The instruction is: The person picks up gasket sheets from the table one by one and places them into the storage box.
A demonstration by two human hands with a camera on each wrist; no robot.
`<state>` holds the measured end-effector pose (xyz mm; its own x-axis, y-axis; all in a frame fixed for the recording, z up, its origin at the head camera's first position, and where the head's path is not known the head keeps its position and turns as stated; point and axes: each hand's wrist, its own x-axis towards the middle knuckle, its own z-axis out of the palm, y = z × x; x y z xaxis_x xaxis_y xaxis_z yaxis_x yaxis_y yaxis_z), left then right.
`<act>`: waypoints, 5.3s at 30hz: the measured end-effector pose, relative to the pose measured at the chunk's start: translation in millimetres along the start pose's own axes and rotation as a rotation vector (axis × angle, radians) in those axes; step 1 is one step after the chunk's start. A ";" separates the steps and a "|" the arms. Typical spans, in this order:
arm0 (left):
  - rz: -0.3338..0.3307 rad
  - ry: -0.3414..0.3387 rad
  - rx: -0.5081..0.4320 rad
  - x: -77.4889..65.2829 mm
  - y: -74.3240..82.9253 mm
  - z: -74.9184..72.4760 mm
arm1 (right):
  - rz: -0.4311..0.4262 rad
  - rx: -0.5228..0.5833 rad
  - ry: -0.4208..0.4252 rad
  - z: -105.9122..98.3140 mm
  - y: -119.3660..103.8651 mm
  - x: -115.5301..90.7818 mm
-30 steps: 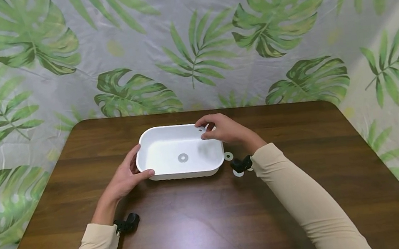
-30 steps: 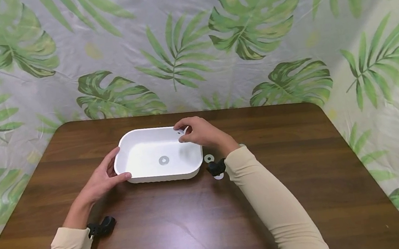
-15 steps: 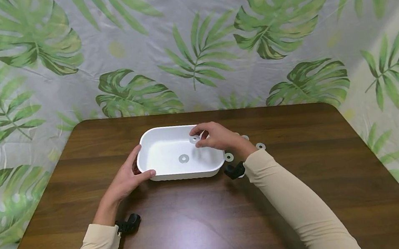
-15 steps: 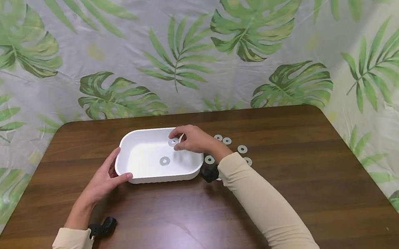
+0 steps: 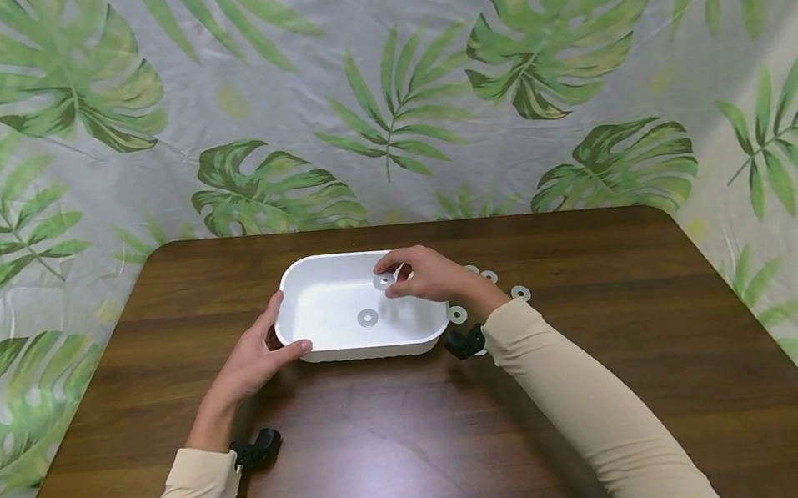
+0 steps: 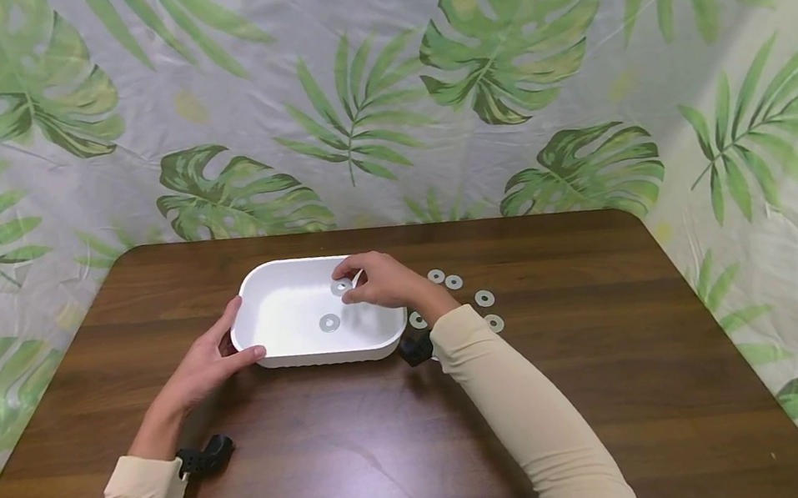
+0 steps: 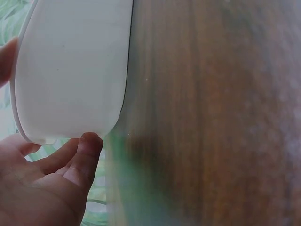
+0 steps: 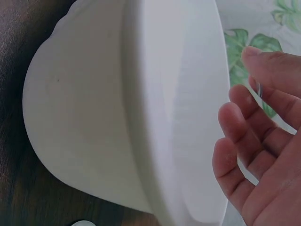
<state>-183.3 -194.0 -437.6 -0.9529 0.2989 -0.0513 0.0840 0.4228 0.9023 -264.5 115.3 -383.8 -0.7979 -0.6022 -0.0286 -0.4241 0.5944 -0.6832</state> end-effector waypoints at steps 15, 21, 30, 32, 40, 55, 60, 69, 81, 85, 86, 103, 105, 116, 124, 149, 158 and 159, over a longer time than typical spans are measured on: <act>0.002 0.012 -0.081 2.8 -2.8 3.5 | -0.020 -0.008 -0.018 3.9 -7.1 4.0; 0.004 0.016 -0.089 2.7 -3.0 3.3 | -0.020 -0.018 -0.019 4.9 -8.2 4.5; -0.003 0.012 -0.083 2.6 -0.5 2.3 | -0.020 -0.050 -0.017 5.5 -7.1 6.6; -0.007 0.012 -0.078 2.4 0.1 2.5 | -0.013 -0.050 -0.015 5.2 -7.2 6.6; -0.014 0.013 -0.078 2.3 -0.4 2.1 | 0.018 -0.045 -0.019 4.4 -1.4 8.0; -0.005 0.013 -0.093 1.5 -3.5 1.8 | 0.012 -0.093 0.138 -24.7 15.4 -30.5; -0.002 0.011 -0.097 1.5 -3.4 2.2 | 0.020 -0.086 0.189 -39.1 24.4 -50.6; -0.004 0.013 -0.111 0.9 -4.7 2.4 | 0.110 -0.131 0.135 -59.2 51.1 -75.5; 0.002 0.010 -0.121 2.4 -3.2 4.8 | 0.241 -0.188 0.078 -75.2 89.9 -96.9; 0.000 0.013 -0.126 2.7 -2.6 4.6 | 0.279 -0.202 0.066 -77.6 101.9 -103.1; -0.001 0.014 -0.126 2.8 -2.7 4.6 | 0.284 -0.204 0.065 -78.0 104.0 -104.6; 0.001 0.015 -0.130 4.5 -4.8 6.2 | 0.301 -0.272 0.038 -66.1 135.6 -125.9; 0.004 0.018 -0.139 4.3 -3.8 6.1 | 0.289 -0.267 0.064 -64.2 137.1 -127.2; 0.004 0.020 -0.161 3.2 -2.9 4.9 | 0.225 -0.325 0.145 -53.0 143.9 -127.5; 0.014 0.023 -0.155 4.2 -4.5 2.7 | 0.222 -0.345 0.164 -51.8 141.9 -124.4; 0.009 0.010 -0.130 2.8 -2.0 3.3 | 0.294 -0.177 0.112 -52.3 147.6 -126.4; 0.006 0.016 -0.140 1.6 -3.0 3.0 | 0.264 -0.169 0.079 -52.6 152.7 -126.7; 0.007 0.016 -0.139 1.6 -2.9 2.9 | 0.265 -0.170 0.083 -52.3 152.3 -126.8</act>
<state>-184.2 -192.3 -441.5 -0.9571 0.2871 -0.0387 0.0507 0.2976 0.9534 -250.4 310.0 -446.1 -0.9193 -0.3734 -0.1247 -0.2572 0.8095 -0.5278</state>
